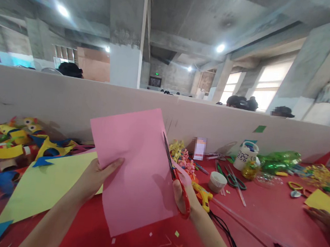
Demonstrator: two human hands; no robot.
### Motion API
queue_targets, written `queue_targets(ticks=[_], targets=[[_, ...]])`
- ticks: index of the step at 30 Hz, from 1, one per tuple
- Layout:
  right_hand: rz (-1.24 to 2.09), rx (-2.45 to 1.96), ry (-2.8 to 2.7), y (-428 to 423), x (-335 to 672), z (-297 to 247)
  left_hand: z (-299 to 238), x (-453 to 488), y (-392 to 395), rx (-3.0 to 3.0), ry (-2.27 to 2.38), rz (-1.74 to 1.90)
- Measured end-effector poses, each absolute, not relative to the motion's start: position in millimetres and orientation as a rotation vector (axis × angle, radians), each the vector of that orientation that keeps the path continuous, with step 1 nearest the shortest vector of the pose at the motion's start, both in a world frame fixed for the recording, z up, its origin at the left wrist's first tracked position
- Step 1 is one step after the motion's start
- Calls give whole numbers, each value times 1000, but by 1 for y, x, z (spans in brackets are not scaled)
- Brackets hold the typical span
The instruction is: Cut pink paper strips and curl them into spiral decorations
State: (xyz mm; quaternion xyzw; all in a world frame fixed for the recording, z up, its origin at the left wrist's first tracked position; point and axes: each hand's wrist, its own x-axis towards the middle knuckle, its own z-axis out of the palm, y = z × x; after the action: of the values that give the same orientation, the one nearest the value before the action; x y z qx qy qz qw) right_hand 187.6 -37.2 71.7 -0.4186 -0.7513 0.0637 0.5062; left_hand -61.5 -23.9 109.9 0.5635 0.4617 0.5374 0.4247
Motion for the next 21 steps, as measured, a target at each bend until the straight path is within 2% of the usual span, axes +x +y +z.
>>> queue_targets(ticks=[16,21], targets=[[282,-945,-1811,-34,183,73,121,-70,-24,1105,941,1490],[281,-935,-1821,-38,184,78,118,-72,-21,1332,1099,1384]])
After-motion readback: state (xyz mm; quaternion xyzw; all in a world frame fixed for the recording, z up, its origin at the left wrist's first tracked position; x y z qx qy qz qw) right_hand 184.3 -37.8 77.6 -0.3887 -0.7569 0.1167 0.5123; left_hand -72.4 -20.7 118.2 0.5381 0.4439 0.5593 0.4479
